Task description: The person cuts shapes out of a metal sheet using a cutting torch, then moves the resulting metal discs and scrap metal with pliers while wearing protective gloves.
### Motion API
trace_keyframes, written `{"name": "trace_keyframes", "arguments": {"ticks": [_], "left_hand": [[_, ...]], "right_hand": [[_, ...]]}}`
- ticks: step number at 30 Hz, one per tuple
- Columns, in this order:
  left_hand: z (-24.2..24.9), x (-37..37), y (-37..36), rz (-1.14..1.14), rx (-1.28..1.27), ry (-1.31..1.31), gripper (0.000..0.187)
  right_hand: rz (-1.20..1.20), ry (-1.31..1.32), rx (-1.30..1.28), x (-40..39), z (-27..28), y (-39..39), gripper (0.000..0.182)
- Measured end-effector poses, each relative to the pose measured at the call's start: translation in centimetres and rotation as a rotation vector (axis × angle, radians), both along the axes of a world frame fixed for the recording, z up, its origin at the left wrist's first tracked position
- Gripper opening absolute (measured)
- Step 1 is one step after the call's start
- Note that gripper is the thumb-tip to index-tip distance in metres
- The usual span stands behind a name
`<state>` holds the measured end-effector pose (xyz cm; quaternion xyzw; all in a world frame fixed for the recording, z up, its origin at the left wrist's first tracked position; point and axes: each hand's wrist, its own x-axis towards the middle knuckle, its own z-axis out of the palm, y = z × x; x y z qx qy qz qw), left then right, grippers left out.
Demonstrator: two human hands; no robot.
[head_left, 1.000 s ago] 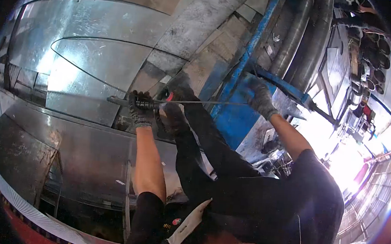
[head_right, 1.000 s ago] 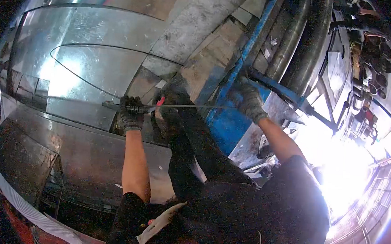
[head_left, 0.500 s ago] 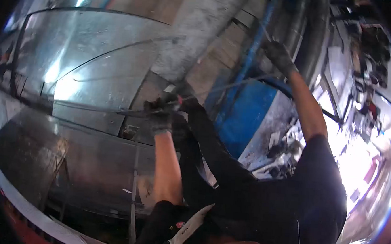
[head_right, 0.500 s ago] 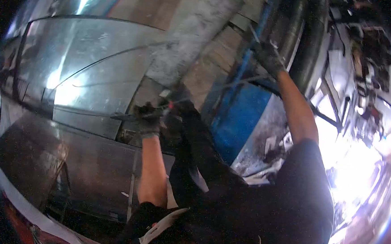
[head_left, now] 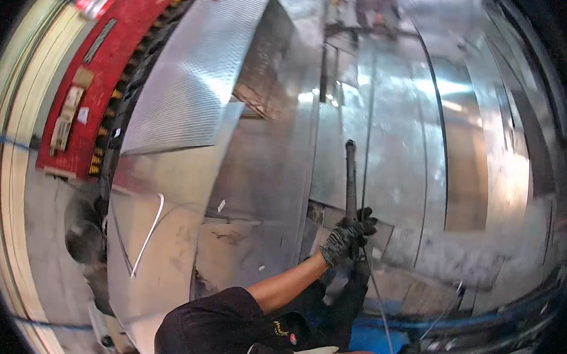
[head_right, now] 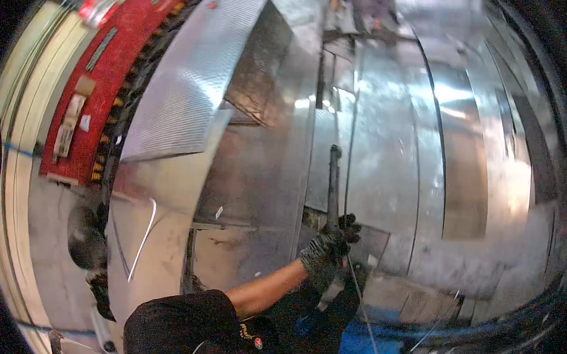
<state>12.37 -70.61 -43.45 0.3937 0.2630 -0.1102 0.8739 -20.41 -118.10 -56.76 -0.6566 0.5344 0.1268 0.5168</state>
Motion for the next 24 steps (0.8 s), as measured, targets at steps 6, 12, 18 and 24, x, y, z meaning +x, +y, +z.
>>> {"name": "trace_keyframes", "arguments": {"ticks": [6,12,18,24], "left_hand": [[14.9,-0.8,5.1,-0.12,0.086,-0.3,0.066],[28.7,-5.5,18.0,0.176,0.394,-0.428,0.071],[30.7,-18.9,29.0,0.516,0.428,-0.373,0.065],[28.8,-43.0,31.4,0.625,0.372,-0.146,0.057]], "right_hand": [[-0.118,0.185,0.25,7.7,6.5,3.7,0.023],[0.039,-0.538,0.45,18.6,19.5,20.9,0.025],[0.495,-0.905,1.043,30.7,38.7,53.7,0.035],[0.642,-0.65,1.233,35.8,44.5,90.4,0.029]]}}
